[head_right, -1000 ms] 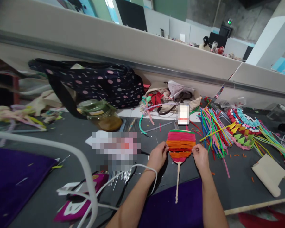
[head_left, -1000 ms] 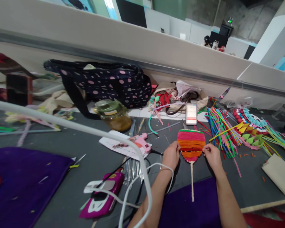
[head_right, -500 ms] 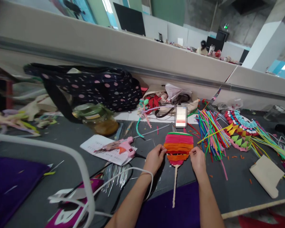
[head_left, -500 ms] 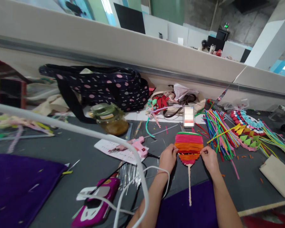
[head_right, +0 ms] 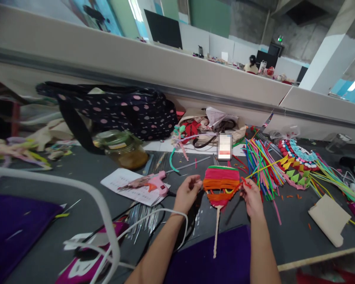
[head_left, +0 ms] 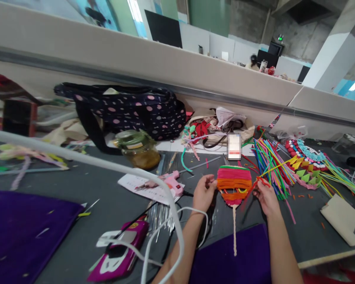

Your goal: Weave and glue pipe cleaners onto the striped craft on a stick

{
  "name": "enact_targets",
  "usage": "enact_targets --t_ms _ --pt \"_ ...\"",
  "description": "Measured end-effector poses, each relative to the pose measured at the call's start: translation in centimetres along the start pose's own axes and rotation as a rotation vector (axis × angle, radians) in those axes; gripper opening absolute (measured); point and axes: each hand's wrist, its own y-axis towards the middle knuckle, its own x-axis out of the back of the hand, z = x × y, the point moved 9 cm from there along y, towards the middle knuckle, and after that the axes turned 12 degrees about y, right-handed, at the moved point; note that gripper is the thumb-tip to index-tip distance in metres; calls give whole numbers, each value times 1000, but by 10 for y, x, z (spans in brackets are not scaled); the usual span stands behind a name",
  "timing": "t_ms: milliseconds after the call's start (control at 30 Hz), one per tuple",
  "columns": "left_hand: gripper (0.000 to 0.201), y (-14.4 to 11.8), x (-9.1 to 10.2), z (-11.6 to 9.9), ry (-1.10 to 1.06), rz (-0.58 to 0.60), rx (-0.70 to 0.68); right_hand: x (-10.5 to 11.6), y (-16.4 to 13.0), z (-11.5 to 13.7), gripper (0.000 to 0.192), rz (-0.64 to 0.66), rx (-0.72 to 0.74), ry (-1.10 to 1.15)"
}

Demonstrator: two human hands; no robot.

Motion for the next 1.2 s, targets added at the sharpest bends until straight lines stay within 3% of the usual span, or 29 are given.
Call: enact_targets --t_ms 100,267,400,533,667,800,933,1033,1100,1200 --pt "37 1 -8 7 114 53 -41 8 -2 -3 35 -11 -63 -39" --pt "38 0 -16 14 -45 117 40 14 -22 -10 36 -36 -97 -113" --pt "36 2 -19 10 -146 143 62 -1 -34 -20 35 -22 -92 -103" --pt "47 -2 -24 1 -242 194 68 -16 -34 -23 32 -49 -45 -22" --pt "67 -11 -25 -13 -364 213 78 -29 -34 -6 28 -56 55 35" --pt "78 -20 -23 -42 -395 246 28 -46 -32 26 28 -21 160 34" --pt "76 -26 -10 -77 -375 310 -25 -51 -33 63 31 -3 262 27" --pt "63 -31 14 -88 -362 303 3 -38 -43 81 31 -31 366 97" --pt "60 -38 32 -88 -376 296 23 -25 -51 77 32 -49 377 153" --pt "55 -65 38 -87 -405 499 28 -11 -61 49 33 -47 300 206"
